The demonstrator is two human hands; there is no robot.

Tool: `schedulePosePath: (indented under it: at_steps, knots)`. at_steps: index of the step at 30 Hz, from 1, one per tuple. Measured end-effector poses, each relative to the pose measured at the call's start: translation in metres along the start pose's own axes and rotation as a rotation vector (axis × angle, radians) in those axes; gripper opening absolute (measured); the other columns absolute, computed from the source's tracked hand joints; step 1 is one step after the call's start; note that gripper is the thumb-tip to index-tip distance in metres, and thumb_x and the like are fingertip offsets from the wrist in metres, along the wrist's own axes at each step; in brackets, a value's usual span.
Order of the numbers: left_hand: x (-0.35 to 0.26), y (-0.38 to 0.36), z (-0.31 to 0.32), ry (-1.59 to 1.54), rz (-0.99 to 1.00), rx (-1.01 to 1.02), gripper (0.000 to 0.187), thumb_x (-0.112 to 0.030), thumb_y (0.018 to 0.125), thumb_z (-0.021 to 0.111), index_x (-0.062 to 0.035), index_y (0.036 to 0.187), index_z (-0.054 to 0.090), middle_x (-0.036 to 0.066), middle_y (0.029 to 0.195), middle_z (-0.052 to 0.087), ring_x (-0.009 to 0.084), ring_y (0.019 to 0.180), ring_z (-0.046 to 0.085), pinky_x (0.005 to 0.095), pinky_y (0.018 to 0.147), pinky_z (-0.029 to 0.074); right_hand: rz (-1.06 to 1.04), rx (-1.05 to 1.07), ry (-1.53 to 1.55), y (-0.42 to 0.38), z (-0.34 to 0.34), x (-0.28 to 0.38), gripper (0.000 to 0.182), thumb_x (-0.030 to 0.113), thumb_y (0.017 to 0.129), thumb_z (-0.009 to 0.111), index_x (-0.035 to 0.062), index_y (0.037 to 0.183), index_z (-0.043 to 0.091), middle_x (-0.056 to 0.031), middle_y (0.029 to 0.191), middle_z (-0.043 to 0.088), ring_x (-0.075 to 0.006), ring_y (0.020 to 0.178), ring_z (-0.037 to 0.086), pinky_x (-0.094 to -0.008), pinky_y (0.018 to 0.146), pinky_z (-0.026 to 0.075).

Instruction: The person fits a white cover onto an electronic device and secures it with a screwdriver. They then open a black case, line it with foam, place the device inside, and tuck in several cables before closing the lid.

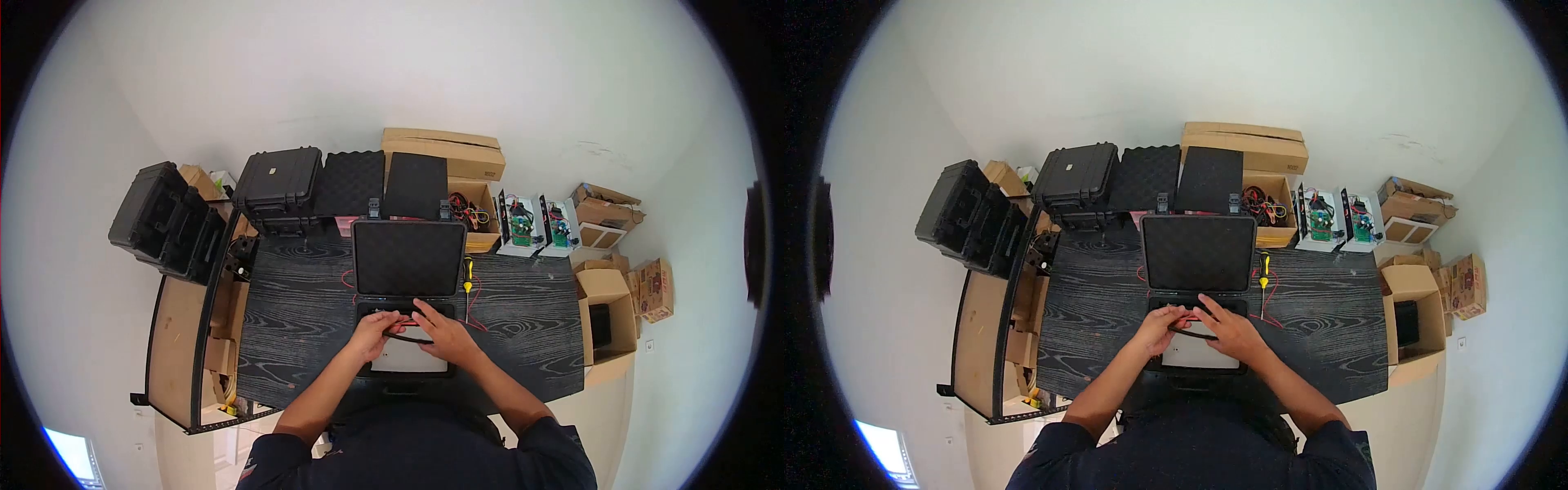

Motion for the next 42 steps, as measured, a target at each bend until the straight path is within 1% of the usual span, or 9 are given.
schedulePosePath:
  at_steps: [2, 7, 9, 15, 18, 21, 28, 37, 42]
  knots:
    - [-0.010, -0.001, 0.002, 0.082, -0.017, -0.037, 0.022, -0.024, 0.107, 0.069, -0.0026, 0.107, 0.073, 0.008, 0.107, 0.077, 0.0161, 0.090, 0.072, 0.0312, 0.091, 0.057, -0.001, 0.027, -0.047, 0.009, -0.002, -0.003, 0.093, 0.012, 0.077, 0.088, 0.0148, 0.158, 0.042, -0.0172, 0.165, 0.040, -0.0377, 0.130, 0.063, -0.0429, 0.101, 0.059]
    - [-0.023, 0.033, -0.020, 0.383, 0.159, -0.046, 0.034, -0.033, 0.111, 0.063, -0.0007, 0.111, 0.073, 0.008, 0.106, 0.076, 0.0164, 0.093, 0.072, 0.0332, 0.080, 0.060, -0.065, -0.089, 0.019, 0.023, 0.003, -0.027, 0.058, 0.009, 0.082, 0.082, 0.0089, 0.137, 0.066, -0.0099, 0.128, 0.069, -0.0326, 0.115, 0.066, -0.0426, 0.101, 0.056]
    - [-0.025, 0.044, -0.023, 0.321, 0.183, -0.001, 0.040, -0.036, 0.110, 0.064, 0.0023, 0.113, 0.072, 0.009, 0.105, 0.076, 0.0152, 0.096, 0.072, 0.0335, 0.081, 0.061, -0.031, -0.101, 0.044, 0.026, 0.020, -0.043, 0.053, 0.009, 0.085, 0.081, 0.0083, 0.136, 0.067, -0.0102, 0.124, 0.069, -0.0320, 0.115, 0.066, -0.0419, 0.101, 0.056]
    - [-0.057, 0.028, -0.004, 1.289, 0.600, -0.001, 0.032, -0.022, 0.098, 0.074, 0.0008, 0.120, 0.071, 0.021, 0.115, 0.075, 0.0294, 0.102, 0.076, 0.0418, 0.090, 0.061, 0.054, -0.094, 0.067, 0.032, 0.064, -0.074, 0.038, 0.012, 0.090, 0.077, 0.0064, 0.127, 0.073, -0.0099, 0.121, 0.072, -0.0309, 0.112, 0.067, -0.0426, 0.099, 0.055]
    - [-0.054, 0.023, -0.002, 1.364, 0.643, 0.021, 0.030, -0.012, 0.093, 0.074, -0.0004, 0.121, 0.072, 0.021, 0.121, 0.073, 0.0378, 0.109, 0.071, 0.0448, 0.097, 0.058, 0.092, -0.017, 0.005, 0.032, 0.074, -0.078, 0.032, 0.014, 0.092, 0.076, 0.0068, 0.123, 0.075, -0.0085, 0.123, 0.072, -0.0296, 0.109, 0.067, -0.0430, 0.096, 0.054]
    - [-0.049, 0.022, -0.005, 1.554, 0.804, 0.008, 0.032, -0.007, 0.092, 0.073, -0.0018, 0.123, 0.072, 0.016, 0.122, 0.074, 0.0356, 0.113, 0.070, 0.0432, 0.098, 0.057, 0.068, -0.038, -0.053, 0.029, 0.070, -0.074, 0.033, 0.016, 0.091, 0.077, 0.0077, 0.123, 0.075, -0.0075, 0.120, 0.074, -0.0282, 0.108, 0.067, -0.0423, 0.096, 0.052]
    - [-0.047, 0.022, -0.016, 1.627, 0.777, -0.035, 0.027, -0.004, 0.091, 0.068, -0.0045, 0.118, 0.074, 0.014, 0.116, 0.073, 0.0348, 0.113, 0.068, 0.0453, 0.101, 0.055, 0.229, -0.288, -0.073, -0.004, 0.022, -0.078, 0.037, 0.022, 0.086, 0.084, 0.0072, 0.118, 0.073, -0.0089, 0.110, 0.075, -0.0306, 0.106, 0.068, -0.0432, 0.097, 0.051]
    - [-0.057, 0.010, -0.010, 1.603, 0.782, -0.092, 0.031, -0.008, 0.090, 0.068, -0.0033, 0.121, 0.072, 0.013, 0.114, 0.071, 0.0344, 0.113, 0.067, 0.0451, 0.100, 0.056, 0.516, -0.340, 0.189, -0.026, 0.040, -0.102, 0.027, 0.017, 0.090, 0.081, 0.0044, 0.113, 0.073, -0.0124, 0.113, 0.071, -0.0344, 0.105, 0.068, -0.0453, 0.092, 0.055]
    - [-0.056, 0.011, -0.020, 1.578, 0.758, -0.070, 0.032, -0.011, 0.092, 0.071, -0.0033, 0.123, 0.072, 0.014, 0.117, 0.072, 0.0354, 0.114, 0.067, 0.0449, 0.101, 0.056, 0.228, -0.374, -0.078, -0.027, 0.048, -0.096, 0.033, 0.013, 0.091, 0.080, 0.0052, 0.123, 0.073, -0.0139, 0.119, 0.068, -0.0372, 0.106, 0.068, -0.0453, 0.092, 0.056]
Point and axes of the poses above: each hand's wrist, its own y-axis towards the middle knuckle, its own z-axis out of the palm, x = y × z, the point moved 9 cm from there along y, towards the middle knuckle
